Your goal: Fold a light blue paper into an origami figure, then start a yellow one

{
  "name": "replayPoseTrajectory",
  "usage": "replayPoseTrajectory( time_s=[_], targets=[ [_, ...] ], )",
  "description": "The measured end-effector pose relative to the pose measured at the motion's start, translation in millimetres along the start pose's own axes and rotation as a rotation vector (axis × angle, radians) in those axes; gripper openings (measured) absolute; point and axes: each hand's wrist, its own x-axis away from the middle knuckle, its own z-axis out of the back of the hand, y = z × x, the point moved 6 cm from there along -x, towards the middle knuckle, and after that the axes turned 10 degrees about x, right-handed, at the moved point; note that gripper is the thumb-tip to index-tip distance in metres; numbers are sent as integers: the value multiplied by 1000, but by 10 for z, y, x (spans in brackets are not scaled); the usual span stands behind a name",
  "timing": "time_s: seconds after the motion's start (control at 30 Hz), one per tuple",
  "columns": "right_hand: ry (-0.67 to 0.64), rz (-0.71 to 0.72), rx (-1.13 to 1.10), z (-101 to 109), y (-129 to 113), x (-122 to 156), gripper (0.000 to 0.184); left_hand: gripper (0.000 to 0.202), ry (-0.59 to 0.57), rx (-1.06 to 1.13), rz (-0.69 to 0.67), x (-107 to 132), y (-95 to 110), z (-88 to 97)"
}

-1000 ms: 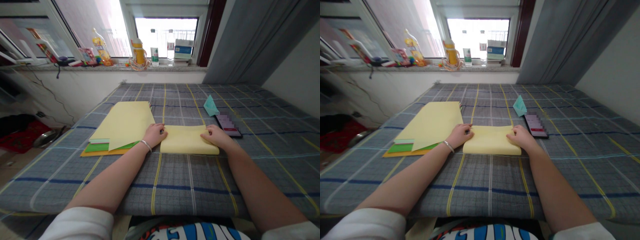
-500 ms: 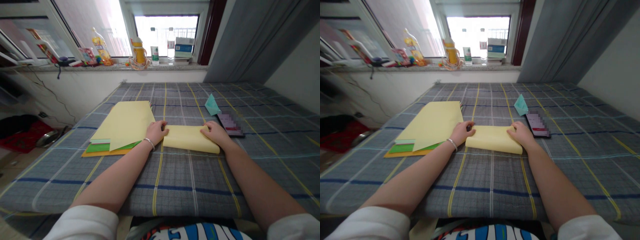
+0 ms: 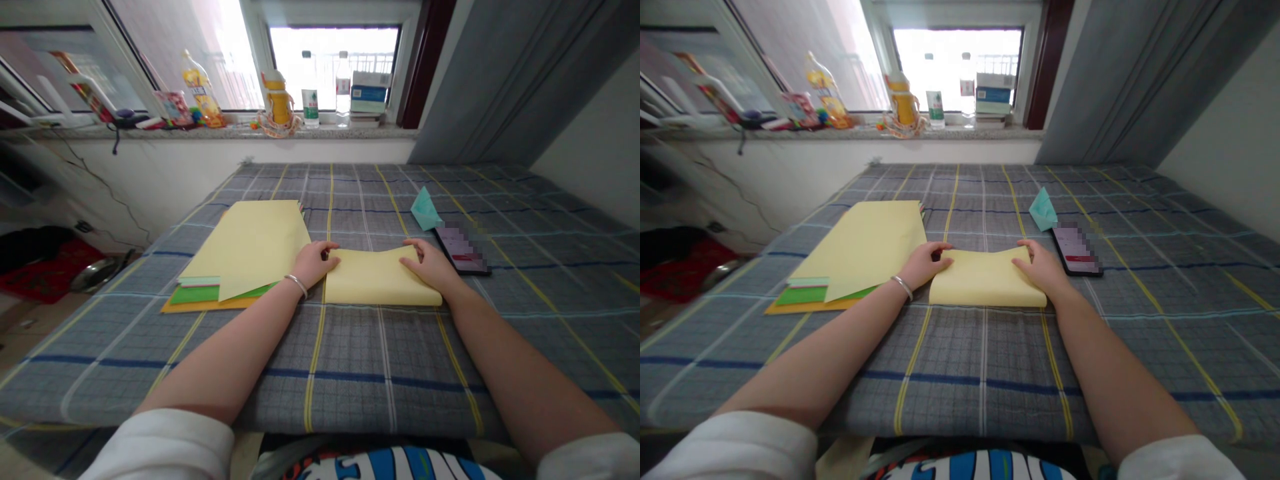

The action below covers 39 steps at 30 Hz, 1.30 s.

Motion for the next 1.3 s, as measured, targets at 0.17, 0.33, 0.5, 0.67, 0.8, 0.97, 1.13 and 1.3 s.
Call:
replayPoseTrajectory(
  time_s=[0.17, 0.33, 0.5, 0.67, 0.8, 0.97, 1.13, 1.3],
  targets=[
    [1, 36, -64, 93, -143, 74, 32, 30, 13, 138, 13, 41, 21, 27],
    [14, 48, -91, 127, -182, 105, 30, 29, -41, 162, 14, 95, 46, 35],
    [26, 30, -77, 137, -189, 107, 28, 33, -88, 249, 17, 101, 23, 19],
    [66, -10, -86, 156, -153, 103, 26, 33, -72, 288, 5, 97, 36, 27],
    [34, 2, -125, 136, -129, 103, 34, 33, -44, 347, 19, 104, 26, 26],
    [-15, -12, -268, 125, -125, 115, 40, 34, -8, 366, 16, 105, 26, 52],
    [-18, -99, -388, 134, -132, 136, 34, 34, -5, 377, 30, 114, 55, 70],
    [20, -120, -395, 185, -187, 155, 30, 33, 4, 404, 47, 128, 69, 76]
  ],
)
